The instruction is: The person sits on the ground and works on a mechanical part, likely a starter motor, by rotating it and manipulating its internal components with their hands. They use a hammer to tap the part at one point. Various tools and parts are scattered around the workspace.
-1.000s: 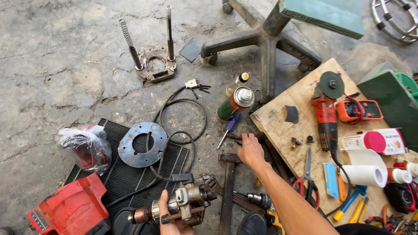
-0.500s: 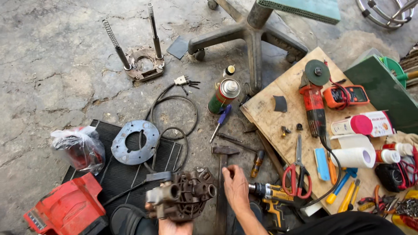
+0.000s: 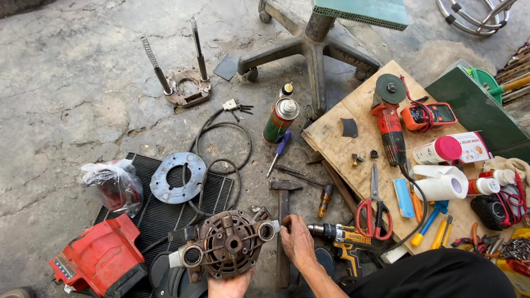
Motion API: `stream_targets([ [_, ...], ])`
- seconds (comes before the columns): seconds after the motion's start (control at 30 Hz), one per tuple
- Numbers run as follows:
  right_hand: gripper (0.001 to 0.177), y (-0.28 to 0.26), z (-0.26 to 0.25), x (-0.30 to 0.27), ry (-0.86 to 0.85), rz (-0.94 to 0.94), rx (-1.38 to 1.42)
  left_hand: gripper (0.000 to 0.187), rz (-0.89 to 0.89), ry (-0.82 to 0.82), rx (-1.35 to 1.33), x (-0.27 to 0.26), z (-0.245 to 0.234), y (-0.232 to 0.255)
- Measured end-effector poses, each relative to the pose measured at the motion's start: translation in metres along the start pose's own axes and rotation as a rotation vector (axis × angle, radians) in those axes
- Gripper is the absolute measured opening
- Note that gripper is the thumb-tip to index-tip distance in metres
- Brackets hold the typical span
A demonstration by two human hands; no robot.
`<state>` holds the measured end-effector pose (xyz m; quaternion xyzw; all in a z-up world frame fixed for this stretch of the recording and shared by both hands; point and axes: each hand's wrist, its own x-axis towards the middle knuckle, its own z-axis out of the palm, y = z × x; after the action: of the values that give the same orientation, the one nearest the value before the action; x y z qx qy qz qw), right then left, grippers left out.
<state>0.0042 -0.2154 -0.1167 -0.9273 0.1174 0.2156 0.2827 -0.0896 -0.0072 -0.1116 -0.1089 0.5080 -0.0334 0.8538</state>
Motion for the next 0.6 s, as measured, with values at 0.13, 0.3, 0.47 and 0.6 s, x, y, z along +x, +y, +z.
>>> stream_targets([
  [0.13, 0.022, 0.023, -0.012, 0.005, 0.091, 0.066, -0.100, 0.053, 0.027, 0.157, -0.235, -0.050, 0.063, -0.009],
  [0.3, 0.031, 0.048, -0.014, 0.020, 0.213, 0.017, -0.234, 0.037, 0.199, 0.172, -0.158, -0.050, 0.071, -0.005],
  [0.47, 0.026, 0.041, -0.006, 0.011, 0.172, -0.024, -0.134, 0.031, 0.295, 0.097, 0.087, -0.058, 0.089, -0.001],
  [0.6, 0.013, 0.026, 0.009, 0.006, 0.127, -0.097, -0.119, 0.025, 0.481, 0.291, 0.089, -0.058, 0.102, -0.007],
])
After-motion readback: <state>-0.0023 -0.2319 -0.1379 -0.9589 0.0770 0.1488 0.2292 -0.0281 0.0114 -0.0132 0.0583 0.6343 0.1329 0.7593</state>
